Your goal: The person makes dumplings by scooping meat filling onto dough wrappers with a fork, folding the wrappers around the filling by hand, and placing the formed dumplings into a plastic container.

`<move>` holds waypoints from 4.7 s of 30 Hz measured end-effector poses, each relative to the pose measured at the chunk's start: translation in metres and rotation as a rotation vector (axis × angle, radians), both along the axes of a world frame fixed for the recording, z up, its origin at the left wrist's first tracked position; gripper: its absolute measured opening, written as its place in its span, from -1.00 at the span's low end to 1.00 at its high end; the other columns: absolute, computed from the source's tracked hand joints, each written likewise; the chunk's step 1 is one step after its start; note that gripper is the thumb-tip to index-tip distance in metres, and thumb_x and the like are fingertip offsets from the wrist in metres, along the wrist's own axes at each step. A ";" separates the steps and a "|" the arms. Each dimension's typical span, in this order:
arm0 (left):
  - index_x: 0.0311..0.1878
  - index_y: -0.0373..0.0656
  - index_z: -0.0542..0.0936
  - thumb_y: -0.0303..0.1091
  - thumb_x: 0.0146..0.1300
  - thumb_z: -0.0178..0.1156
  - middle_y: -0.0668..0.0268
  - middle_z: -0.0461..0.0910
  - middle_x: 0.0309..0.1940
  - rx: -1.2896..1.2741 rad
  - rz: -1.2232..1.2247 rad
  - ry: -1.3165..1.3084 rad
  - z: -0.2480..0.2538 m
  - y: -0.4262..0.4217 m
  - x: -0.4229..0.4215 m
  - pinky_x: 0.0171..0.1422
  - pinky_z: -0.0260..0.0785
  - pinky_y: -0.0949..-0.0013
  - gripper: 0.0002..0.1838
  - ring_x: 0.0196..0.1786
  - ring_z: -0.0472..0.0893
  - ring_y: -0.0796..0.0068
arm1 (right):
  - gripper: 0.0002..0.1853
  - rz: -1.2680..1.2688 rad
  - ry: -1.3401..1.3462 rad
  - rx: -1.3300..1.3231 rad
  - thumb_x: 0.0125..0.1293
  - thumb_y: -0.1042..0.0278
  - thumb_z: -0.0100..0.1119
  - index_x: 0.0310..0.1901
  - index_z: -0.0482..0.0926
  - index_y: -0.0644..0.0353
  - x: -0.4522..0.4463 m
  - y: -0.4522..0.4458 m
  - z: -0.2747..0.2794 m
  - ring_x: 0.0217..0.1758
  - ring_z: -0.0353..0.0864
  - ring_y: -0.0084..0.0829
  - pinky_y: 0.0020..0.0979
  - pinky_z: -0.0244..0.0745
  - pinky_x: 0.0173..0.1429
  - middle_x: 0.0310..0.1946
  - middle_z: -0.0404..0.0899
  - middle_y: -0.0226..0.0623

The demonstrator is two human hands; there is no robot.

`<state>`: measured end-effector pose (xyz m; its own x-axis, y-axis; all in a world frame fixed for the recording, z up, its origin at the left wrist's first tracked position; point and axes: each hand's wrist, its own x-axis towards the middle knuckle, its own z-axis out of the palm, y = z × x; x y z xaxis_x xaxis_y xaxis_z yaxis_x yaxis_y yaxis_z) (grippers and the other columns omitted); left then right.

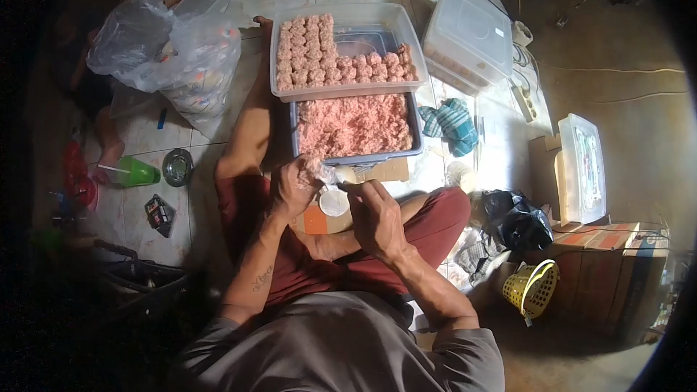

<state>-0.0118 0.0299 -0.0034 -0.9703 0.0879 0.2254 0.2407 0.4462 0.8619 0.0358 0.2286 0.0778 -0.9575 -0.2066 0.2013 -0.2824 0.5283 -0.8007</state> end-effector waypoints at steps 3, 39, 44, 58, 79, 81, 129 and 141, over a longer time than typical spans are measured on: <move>-0.25 -0.23 0.56 -0.03 0.12 0.56 0.11 0.63 -0.46 -0.017 0.020 -0.144 0.005 -0.004 0.006 -0.21 0.50 0.17 -0.52 -0.36 0.68 0.10 | -0.92 -0.104 0.150 -0.172 0.51 0.53 0.08 -0.03 0.46 0.22 -0.013 0.017 -0.052 -0.52 0.47 -0.46 -0.41 0.43 -0.42 -0.45 0.49 -0.34; -0.05 -0.24 0.50 -0.44 0.12 0.57 0.41 0.55 -0.29 0.488 -0.336 -0.378 0.011 -0.009 0.030 -0.07 0.61 0.42 -0.57 -0.23 0.64 0.60 | -0.76 -0.260 0.186 0.324 0.36 0.56 -0.02 0.04 0.46 0.28 -0.037 0.123 -0.127 -0.17 0.56 0.27 0.10 0.44 -0.14 -0.19 0.56 0.17; -0.30 -0.20 0.60 -0.23 0.12 0.57 0.30 0.64 -0.48 0.275 -0.179 -0.264 0.017 -0.001 0.022 -0.26 0.47 0.36 -0.66 -0.39 0.57 0.62 | -0.87 -0.184 -0.191 0.110 0.36 0.53 0.09 -0.10 0.54 0.32 0.010 0.064 -0.020 -0.17 0.60 0.15 -0.06 0.50 -0.11 -0.26 0.58 0.12; -0.17 -0.23 0.61 -0.16 -0.01 0.63 0.07 0.66 -0.35 0.282 -0.260 -0.050 0.019 -0.024 0.013 -0.20 0.50 0.24 -0.52 -0.31 0.67 0.09 | -0.77 -0.031 -0.181 -0.014 0.37 0.62 0.09 0.01 0.63 0.34 0.012 0.010 0.031 -0.16 0.63 0.04 -0.16 0.53 -0.07 -0.25 0.60 0.07; -0.43 -0.14 0.55 -0.18 0.14 0.58 0.55 0.41 -0.56 0.286 -0.174 -0.403 0.004 -0.037 0.039 -0.39 0.19 0.47 -0.64 -0.47 0.32 0.72 | -0.93 -0.168 -0.007 0.427 0.40 0.53 -0.04 -0.15 0.40 0.33 -0.028 0.118 -0.097 -0.20 0.49 0.25 0.07 0.41 -0.17 -0.26 0.45 0.16; -0.39 -0.16 0.57 -0.17 0.12 0.59 0.50 0.46 -0.54 0.234 -0.169 -0.450 0.005 -0.039 0.038 -0.34 0.28 0.44 -0.63 -0.44 0.36 0.68 | -0.93 -0.120 -0.012 0.377 0.40 0.53 -0.04 -0.16 0.39 0.34 -0.029 0.123 -0.090 -0.21 0.49 0.25 0.08 0.40 -0.17 -0.27 0.44 0.16; 0.30 -0.32 0.42 0.10 0.32 0.35 0.21 0.61 0.07 0.732 -0.465 -0.703 -0.035 -0.037 0.021 0.15 0.45 0.36 -0.27 -0.01 0.61 0.47 | -0.84 0.197 0.141 0.243 0.35 0.43 0.21 -0.09 0.66 0.24 -0.286 0.060 0.041 -0.16 0.77 -0.34 -0.32 0.63 -0.08 -0.22 0.75 -0.12; 0.22 -0.31 0.58 0.02 0.18 0.47 0.16 0.71 0.02 0.160 -0.386 -0.752 -0.050 -0.032 0.016 -0.10 0.55 0.32 -0.31 -0.23 0.66 0.41 | -0.76 0.215 0.031 1.019 0.29 0.13 0.15 -0.18 0.75 0.00 -0.432 0.068 -0.066 -0.03 0.74 -0.20 -0.01 0.50 0.10 -0.22 0.79 -0.32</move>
